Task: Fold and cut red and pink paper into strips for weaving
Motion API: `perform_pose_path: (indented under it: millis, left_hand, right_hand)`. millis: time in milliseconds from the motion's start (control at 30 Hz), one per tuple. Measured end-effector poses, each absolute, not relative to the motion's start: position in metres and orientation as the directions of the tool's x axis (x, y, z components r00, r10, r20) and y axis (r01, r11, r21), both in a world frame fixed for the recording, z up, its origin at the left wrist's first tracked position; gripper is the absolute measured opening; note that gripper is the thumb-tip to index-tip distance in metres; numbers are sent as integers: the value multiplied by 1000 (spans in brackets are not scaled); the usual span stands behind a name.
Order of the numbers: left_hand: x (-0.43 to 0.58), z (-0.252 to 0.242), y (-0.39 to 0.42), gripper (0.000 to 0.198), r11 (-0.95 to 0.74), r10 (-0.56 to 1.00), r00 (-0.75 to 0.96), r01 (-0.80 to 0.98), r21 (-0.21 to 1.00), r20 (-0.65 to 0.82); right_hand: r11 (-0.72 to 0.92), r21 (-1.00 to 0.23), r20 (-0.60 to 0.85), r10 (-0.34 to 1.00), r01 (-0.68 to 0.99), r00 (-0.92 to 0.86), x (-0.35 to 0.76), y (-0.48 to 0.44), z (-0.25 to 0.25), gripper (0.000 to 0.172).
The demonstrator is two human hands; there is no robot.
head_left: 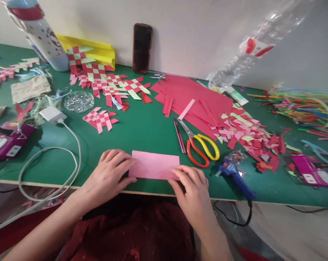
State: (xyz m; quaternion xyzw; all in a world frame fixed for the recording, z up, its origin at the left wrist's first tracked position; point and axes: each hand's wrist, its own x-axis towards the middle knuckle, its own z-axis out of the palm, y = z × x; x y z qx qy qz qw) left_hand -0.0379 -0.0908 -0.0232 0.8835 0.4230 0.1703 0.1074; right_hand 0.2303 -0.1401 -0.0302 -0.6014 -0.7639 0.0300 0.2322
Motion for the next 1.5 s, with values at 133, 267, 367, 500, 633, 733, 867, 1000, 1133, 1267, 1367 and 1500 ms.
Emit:
perform_pose_path:
  millis: [133,267,367,500,633,733,867,1000,1133,1267,1367,1500]
  left_hand:
    - [-42,-23,-89,14,-591,801,575,715,373,168]
    - [-40,-19,-86,15,-591,792,596,696,409,132]
    - [-40,-18,-83,16,-585,791,602,695,417,107]
    - [-40,-18,-82,18,-563,804,588,703,434,89]
    - [-39,-16,-80,19,-549,810,582,705,450,76]
    - [-38,-15,-78,21,-541,812,580,706,458,65]
    - [-35,-12,-78,22,-525,823,565,710,469,67]
    - [-37,-13,-77,20,-532,816,573,698,479,71]
    - [-45,-17,-75,12,-571,782,617,647,505,94]
    - [-48,-18,-75,14,-583,773,623,625,519,118]
    - [-44,-15,-75,16,-568,786,609,643,513,106]
    - [-38,-10,-77,19,-537,809,584,686,491,67]
  right_hand:
    - [222,-384,270,955,896,-121,230,-139,-29,15]
    - [205,-409,250,962,889,-108,234,-137,-30,15]
    - [196,-407,265,960,892,-90,237,-137,-32,18]
    - [187,-393,285,956,900,-74,237,-138,-35,19]
    - [192,-386,285,955,902,-81,236,-137,-34,19]
    - [190,-389,279,957,902,-81,237,-136,-33,19]
    - [190,-392,273,958,900,-83,238,-135,-34,19]
    - [194,-393,268,959,899,-89,238,-135,-33,18]
    - [203,-390,275,957,898,-97,238,-135,-33,18]
    - [208,-383,285,953,900,-99,238,-134,-34,19]
    - [209,-381,295,951,901,-96,238,-134,-34,20]
    - [199,-381,295,952,903,-86,238,-134,-33,21]
